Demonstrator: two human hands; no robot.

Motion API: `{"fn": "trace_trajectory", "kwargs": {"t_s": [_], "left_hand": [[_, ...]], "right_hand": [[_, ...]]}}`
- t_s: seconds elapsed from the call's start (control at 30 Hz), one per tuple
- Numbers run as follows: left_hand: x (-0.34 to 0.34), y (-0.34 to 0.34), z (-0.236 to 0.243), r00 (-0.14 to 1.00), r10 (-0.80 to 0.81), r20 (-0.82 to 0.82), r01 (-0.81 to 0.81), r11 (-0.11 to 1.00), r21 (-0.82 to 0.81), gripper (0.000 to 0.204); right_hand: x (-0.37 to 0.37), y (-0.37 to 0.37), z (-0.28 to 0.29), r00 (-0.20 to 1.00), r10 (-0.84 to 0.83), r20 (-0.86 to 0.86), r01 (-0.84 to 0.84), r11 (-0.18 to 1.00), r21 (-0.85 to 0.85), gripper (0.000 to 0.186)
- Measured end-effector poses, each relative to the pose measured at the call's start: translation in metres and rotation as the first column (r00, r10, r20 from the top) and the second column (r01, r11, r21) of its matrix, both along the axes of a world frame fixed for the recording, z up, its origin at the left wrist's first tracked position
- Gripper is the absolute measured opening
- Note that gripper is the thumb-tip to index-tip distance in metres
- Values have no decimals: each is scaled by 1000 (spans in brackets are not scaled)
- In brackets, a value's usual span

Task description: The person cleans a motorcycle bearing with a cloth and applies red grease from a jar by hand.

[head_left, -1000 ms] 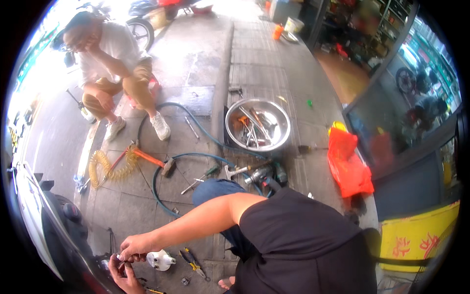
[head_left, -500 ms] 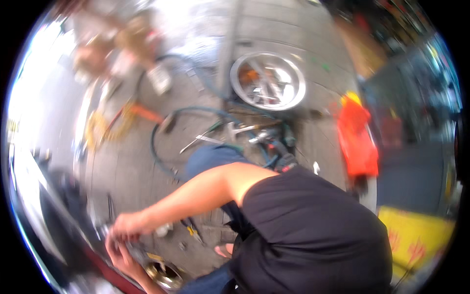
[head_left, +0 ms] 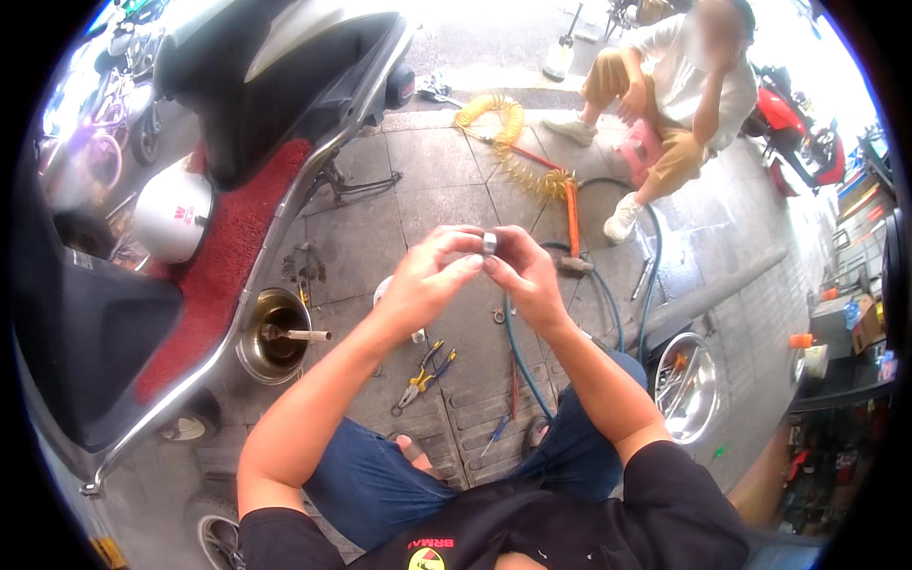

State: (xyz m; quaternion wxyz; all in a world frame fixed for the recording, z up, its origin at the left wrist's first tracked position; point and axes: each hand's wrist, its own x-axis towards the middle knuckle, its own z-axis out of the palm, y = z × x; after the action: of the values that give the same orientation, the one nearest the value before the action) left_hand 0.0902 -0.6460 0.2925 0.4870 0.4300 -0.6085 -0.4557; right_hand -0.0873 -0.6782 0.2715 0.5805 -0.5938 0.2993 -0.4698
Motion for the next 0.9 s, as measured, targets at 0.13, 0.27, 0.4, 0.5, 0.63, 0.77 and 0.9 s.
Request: {"fn": "trace_trajectory", "kwargs": {"t_s": [0.13,0.27,0.4,0.5,0.63,0.77,0.9], "left_hand": [[-28,-30,-30,958,-35,-284,99,971,216,32],[-66,-55,-60,866,-75,-494,281,890,358,28],[-96,-83,-87,842,-74,-534,345,835,429,26],[-125,-92,-107,849,-169,-500,399,826,399,29],[-118,-96,-141,892,-267,-366,416,801,430,33],[-71,-98,-160,954,-286,-91,300,910,287,33],[-30,-73,-103,981,-126,-151,162,951,262,34]], "right_hand": [[-24,-10,2,896,-261,-359,142,935,-324,35],[-58,-12,26,554,-423,-717,-25,852,-523,49],[-87,-22,44,175,-524,-834,-155,822,-548,60],[-102,-31,42,83,-772,-630,109,636,-764,68],[-47,-56,76,173,-892,-417,-57,414,-909,66],[-16,-98,105,505,-819,-273,-295,133,-946,66],[-60,-171,141,68,-997,-36,-53,33,-998,52]]}}
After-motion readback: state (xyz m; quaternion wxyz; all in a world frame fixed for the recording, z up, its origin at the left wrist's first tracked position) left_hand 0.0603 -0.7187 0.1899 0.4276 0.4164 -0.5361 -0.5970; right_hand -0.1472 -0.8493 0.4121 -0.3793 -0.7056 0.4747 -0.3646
